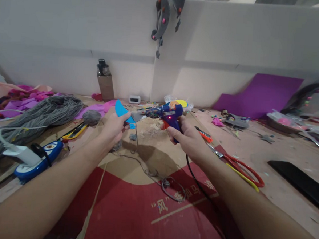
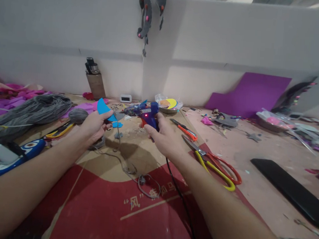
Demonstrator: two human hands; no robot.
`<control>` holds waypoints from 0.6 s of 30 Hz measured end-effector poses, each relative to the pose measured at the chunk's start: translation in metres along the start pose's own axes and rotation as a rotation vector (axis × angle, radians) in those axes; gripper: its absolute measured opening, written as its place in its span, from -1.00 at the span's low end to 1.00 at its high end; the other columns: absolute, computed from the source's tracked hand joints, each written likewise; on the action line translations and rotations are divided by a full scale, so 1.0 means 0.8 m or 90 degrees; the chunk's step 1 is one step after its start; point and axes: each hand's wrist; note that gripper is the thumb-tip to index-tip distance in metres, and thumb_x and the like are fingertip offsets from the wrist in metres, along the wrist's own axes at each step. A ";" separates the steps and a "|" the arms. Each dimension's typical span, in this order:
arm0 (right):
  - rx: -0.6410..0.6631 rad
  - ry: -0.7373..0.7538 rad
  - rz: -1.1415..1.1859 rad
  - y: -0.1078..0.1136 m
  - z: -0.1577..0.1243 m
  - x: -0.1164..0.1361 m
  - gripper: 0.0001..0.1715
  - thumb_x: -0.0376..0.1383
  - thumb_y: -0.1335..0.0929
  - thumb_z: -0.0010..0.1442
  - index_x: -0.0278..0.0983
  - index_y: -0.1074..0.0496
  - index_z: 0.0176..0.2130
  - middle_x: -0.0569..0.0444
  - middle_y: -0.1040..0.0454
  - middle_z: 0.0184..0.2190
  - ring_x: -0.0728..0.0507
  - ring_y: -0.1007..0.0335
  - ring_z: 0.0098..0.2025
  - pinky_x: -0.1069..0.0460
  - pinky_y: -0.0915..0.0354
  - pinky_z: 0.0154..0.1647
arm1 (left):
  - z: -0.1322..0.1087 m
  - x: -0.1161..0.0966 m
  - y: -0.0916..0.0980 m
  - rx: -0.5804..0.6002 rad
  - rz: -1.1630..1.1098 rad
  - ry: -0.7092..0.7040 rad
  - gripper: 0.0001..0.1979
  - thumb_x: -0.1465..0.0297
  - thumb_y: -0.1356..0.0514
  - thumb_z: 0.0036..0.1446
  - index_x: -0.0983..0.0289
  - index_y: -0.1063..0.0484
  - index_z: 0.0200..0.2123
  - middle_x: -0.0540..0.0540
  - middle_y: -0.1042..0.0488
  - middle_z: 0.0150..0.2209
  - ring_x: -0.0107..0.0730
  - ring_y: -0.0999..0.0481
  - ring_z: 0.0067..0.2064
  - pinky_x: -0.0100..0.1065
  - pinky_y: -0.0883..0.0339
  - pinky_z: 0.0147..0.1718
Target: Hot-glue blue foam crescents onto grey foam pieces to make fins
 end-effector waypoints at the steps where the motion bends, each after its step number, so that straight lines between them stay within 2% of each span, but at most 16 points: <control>1: -0.001 0.018 -0.052 -0.002 -0.002 0.000 -0.54 -0.17 -0.30 0.22 -0.22 -0.25 0.09 0.01 -0.48 -0.24 -0.08 -0.34 -0.38 -0.01 -0.30 -0.36 | 0.000 0.000 0.000 0.005 0.001 -0.001 -0.69 0.38 -0.35 -0.18 0.26 -0.21 -0.56 -0.08 -0.24 -0.60 -0.59 -0.17 -0.60 -0.52 -0.04 -0.69; 4: -0.005 0.078 -0.172 -0.006 -0.007 0.002 -0.46 -0.22 -0.29 0.24 -0.22 -0.19 0.19 -0.10 -0.45 -0.01 -0.21 -0.41 -0.10 -0.12 -0.34 -0.11 | 0.001 0.002 0.001 0.027 0.012 -0.012 -0.69 0.37 -0.35 -0.16 0.26 -0.21 -0.56 -0.07 -0.24 -0.61 -0.59 -0.16 -0.60 -0.51 0.00 -0.69; 7: 0.004 0.118 -0.241 -0.009 -0.010 0.005 -0.46 -0.26 -0.28 0.25 -0.23 -0.18 0.20 -0.12 -0.42 0.08 -0.27 -0.37 0.06 -0.19 -0.28 0.06 | 0.000 0.002 0.002 0.040 0.032 -0.026 -0.69 0.33 -0.36 -0.15 0.26 -0.23 -0.56 -0.06 -0.27 -0.61 -0.59 -0.16 -0.61 -0.50 0.01 -0.69; 12: 0.008 0.118 -0.288 -0.012 -0.012 0.011 -0.57 -0.26 -0.28 0.25 -0.25 -0.25 0.11 -0.13 -0.49 0.00 -0.29 -0.42 0.00 -0.18 -0.31 0.01 | -0.002 0.001 0.002 0.047 0.057 -0.053 -0.72 0.34 -0.35 -0.13 0.27 -0.26 -0.55 -0.04 -0.29 -0.59 -0.57 -0.20 -0.60 -0.48 -0.04 -0.66; 18: -0.008 0.125 -0.326 -0.013 -0.012 0.011 -0.59 -0.29 -0.28 0.23 -0.27 -0.26 0.08 -0.15 -0.49 -0.01 -0.30 -0.41 0.01 -0.18 -0.29 0.00 | -0.004 0.000 0.000 0.053 0.067 -0.062 -0.72 0.33 -0.36 -0.11 0.29 -0.28 -0.56 -0.03 -0.31 -0.59 -0.58 -0.20 -0.60 -0.48 -0.07 -0.64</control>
Point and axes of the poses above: each hand's wrist, its own z-axis towards the middle knuckle, its own y-axis out of the back of the hand, x = y × z
